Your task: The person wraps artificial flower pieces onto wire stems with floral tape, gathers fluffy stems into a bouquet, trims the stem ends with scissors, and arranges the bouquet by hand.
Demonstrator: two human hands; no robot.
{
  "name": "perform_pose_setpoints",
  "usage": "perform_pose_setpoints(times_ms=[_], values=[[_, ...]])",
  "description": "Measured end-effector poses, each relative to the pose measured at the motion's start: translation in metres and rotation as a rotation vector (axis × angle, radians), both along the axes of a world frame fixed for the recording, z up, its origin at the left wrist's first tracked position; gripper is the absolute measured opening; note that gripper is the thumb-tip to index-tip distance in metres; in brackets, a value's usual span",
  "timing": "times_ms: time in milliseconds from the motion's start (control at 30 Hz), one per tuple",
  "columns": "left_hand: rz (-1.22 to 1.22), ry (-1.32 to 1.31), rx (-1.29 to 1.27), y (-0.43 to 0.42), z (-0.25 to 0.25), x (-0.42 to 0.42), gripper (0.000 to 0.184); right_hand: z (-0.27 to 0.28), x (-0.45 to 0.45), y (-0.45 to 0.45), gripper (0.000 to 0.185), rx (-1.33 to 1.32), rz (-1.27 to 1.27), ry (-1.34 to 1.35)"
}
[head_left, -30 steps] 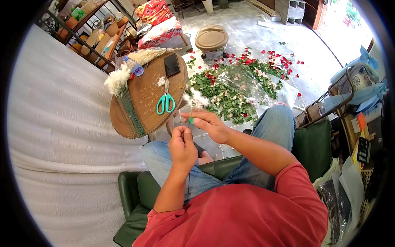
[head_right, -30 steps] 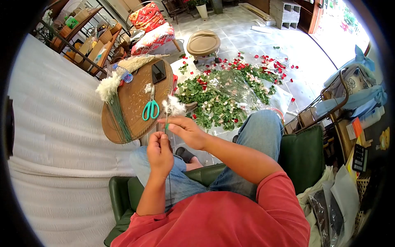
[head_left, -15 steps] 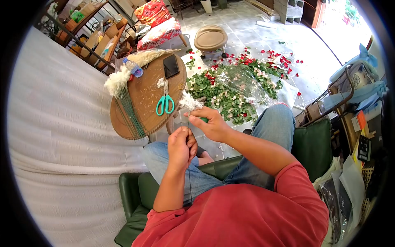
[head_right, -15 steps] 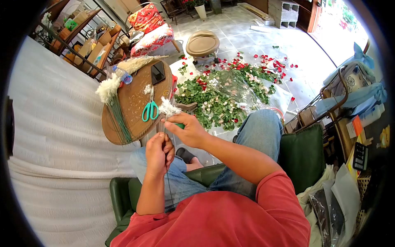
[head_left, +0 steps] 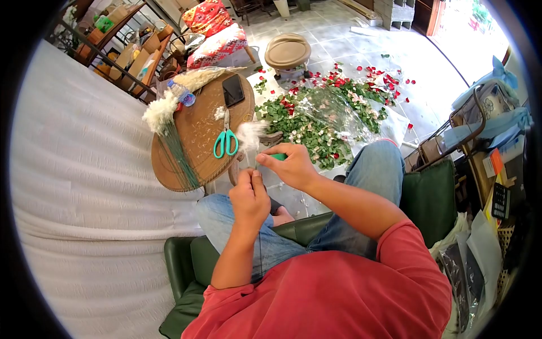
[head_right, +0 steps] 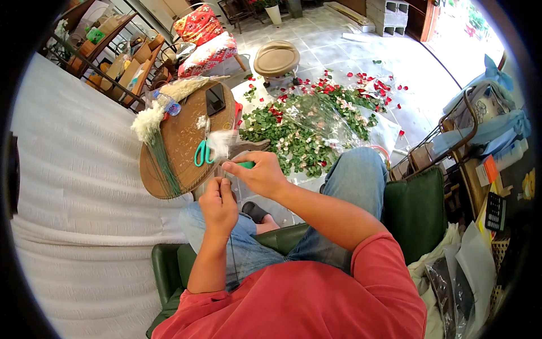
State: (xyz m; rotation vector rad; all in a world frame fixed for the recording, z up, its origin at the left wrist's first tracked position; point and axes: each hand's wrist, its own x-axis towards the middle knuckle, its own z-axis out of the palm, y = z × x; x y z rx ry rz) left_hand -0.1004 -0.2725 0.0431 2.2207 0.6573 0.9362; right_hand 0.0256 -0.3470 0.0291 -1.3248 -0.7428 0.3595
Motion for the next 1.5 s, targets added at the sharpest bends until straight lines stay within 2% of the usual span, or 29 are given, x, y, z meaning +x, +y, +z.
perform_pose_setpoints(times_ms=[33,100,133,200,300,500,600,667,700,767,900,967,1100,1167,1233,1300,1433,1500], values=[[-0.001,0.001,-0.001,0.000,0.000,0.000,0.020,0.000,0.001,0.000,0.042,-0.043,-0.025,-0.021],[-0.068,0.027,-0.344,0.000,0.002,-0.001,0.023,0.004,0.002,-0.002,0.044,-0.088,-0.048,-0.043],[-0.067,0.026,-0.345,0.001,0.006,-0.002,0.023,0.012,0.002,-0.006,0.043,-0.152,-0.012,0.005],[-0.250,-0.036,-0.832,0.003,0.017,-0.004,0.024,0.015,0.004,-0.007,0.043,-0.216,0.022,0.049],[-0.263,-0.075,-0.852,-0.001,0.018,0.001,0.023,-0.003,0.006,0.001,0.043,-0.151,0.004,0.004],[-0.206,-0.181,-0.872,0.005,0.011,0.002,0.022,-0.022,0.005,0.013,0.046,0.082,0.028,0.107],[-0.208,-0.240,-0.949,0.003,0.016,-0.004,0.021,-0.012,0.008,0.004,0.045,-0.056,0.084,-0.002],[-0.234,-0.249,-0.971,0.004,0.017,-0.006,0.021,-0.010,0.010,0.002,0.045,-0.269,0.085,-0.136],[-0.260,-0.258,-0.995,0.004,0.018,-0.007,0.021,-0.011,0.009,0.002,0.045,-0.271,0.084,-0.133],[-0.272,-0.270,-1.061,0.003,0.022,-0.008,0.021,-0.013,0.006,0.005,0.043,-0.239,0.154,0.036],[-0.276,-0.330,-1.197,0.002,0.025,-0.006,0.022,-0.017,0.004,0.009,0.038,-0.095,0.257,0.200],[-0.262,-0.339,-1.173,0.002,0.024,-0.005,0.022,-0.017,0.003,0.010,0.033,0.007,0.365,0.305],[-0.227,-0.338,-1.045,0.002,0.013,-0.005,0.020,-0.016,0.003,0.010,0.028,0.016,0.442,0.444],[-0.212,-0.316,-0.969,0.005,0.006,-0.005,0.019,-0.020,0.003,0.015,0.024,0.157,0.482,0.522],[-0.197,-0.293,-0.895,0.005,0.003,-0.006,0.018,-0.025,0.004,0.015,0.022,0.165,0.499,0.541],[-0.158,-0.239,-0.714,0.005,0.001,-0.007,0.012,-0.027,0.007,0.014,0.021,0.173,0.514,0.557],[-0.128,-0.279,-0.622,-0.002,0.005,-0.008,0.008,-0.023,0.011,0.008,0.018,0.140,0.486,0.505],[-0.139,-0.148,-0.454,-0.001,0.009,-0.011,0.012,-0.020,0.012,0.007,0.018,0.119,0.477,0.473]])
